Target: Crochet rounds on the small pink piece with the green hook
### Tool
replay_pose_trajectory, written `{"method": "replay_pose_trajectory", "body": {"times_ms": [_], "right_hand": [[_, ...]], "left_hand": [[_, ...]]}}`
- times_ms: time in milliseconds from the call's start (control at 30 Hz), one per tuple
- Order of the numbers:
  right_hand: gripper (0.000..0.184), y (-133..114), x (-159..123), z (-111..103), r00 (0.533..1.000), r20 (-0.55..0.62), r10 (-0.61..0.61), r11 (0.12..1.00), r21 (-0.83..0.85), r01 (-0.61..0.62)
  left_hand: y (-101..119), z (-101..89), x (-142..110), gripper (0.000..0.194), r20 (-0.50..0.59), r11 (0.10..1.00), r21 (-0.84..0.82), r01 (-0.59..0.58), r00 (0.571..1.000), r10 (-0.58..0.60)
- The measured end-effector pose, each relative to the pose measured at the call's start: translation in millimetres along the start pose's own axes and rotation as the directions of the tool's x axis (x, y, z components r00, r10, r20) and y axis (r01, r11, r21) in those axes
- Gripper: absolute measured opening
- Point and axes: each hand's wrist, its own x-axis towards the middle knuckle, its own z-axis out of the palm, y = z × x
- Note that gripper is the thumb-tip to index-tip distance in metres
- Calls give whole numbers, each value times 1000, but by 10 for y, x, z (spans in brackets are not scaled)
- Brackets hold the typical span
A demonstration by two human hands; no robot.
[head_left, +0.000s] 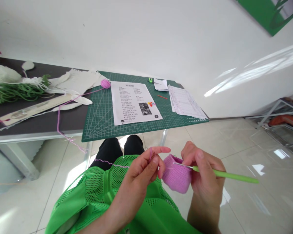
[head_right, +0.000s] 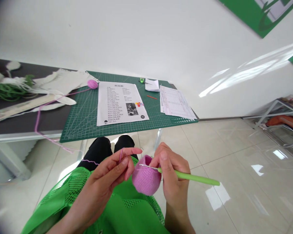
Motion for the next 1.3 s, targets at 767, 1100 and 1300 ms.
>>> {"method": "replay_pose_trajectory", "body": {"times_ms": [767,1100,1300], "right_hand": [[43,8,-63,15,999,-16,49,999,21,-49],[39,16,-95,36,1000,23,-10,997,-71,12],[34,13,-90,75,990,46,-136,968,-208,143]], "left_hand": [[-9,29,-41,43,-14,968,164,-191,980,196],[29,43,7,94,13,986,141,-94,996,94],[29,42,18,104,35,999,33,-40,999,39]]}}
